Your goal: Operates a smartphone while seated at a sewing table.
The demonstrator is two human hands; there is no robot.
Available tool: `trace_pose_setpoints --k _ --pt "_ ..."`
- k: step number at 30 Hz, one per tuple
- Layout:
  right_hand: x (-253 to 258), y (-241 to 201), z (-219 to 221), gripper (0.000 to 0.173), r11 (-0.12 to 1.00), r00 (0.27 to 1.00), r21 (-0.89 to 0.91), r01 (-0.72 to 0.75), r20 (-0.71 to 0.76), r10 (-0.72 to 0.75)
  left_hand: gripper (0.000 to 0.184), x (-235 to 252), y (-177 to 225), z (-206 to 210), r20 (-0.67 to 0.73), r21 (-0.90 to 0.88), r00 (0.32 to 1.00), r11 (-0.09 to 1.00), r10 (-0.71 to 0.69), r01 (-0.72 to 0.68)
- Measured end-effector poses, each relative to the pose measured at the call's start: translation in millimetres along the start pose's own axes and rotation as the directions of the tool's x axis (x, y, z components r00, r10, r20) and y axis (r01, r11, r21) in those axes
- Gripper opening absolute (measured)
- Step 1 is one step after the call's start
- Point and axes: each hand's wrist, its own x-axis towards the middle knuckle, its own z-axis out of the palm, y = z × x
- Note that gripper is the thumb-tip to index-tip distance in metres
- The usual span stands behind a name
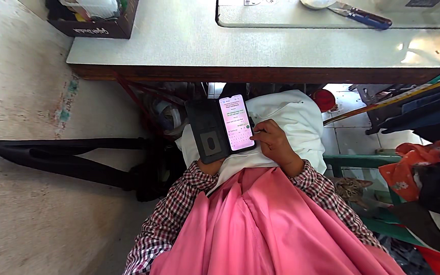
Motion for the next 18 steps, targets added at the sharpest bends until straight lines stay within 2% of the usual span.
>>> trace_pose_setpoints --k 7,9,13,16,18 --pt "0 -1 0 0.024 0.999 1.0 0.032 -0.01 -0.029 0.011 0.018 -3 1 4 -0.092 0.015 0.996 1.0 -0.013 0.015" --pt "0 -1 0 0.024 0.999 0.998 0.041 -0.025 -0.049 0.027 0.018 -2 -1 3 -0.078 0.001 0.997 1.0 -0.007 0.007" --pt "1 -3 -1 0.024 0.998 0.996 0.026 -0.056 -0.065 0.057 0.022 0 -7 -1 -0.054 0.1 0.998 0.995 0.024 -0.018" --pt "1 -3 -1 0.025 0.997 0.995 0.041 -0.072 -0.069 0.075 0.02 -3 -5 3 -0.114 0.009 0.994 1.0 0.005 -0.004" --pt "2 -4 -2 0.026 0.995 0.994 0.048 -0.082 -0.07 0.085 0.019 -4 -4 3 -0.105 -0.033 0.994 0.999 0.013 -0.016"
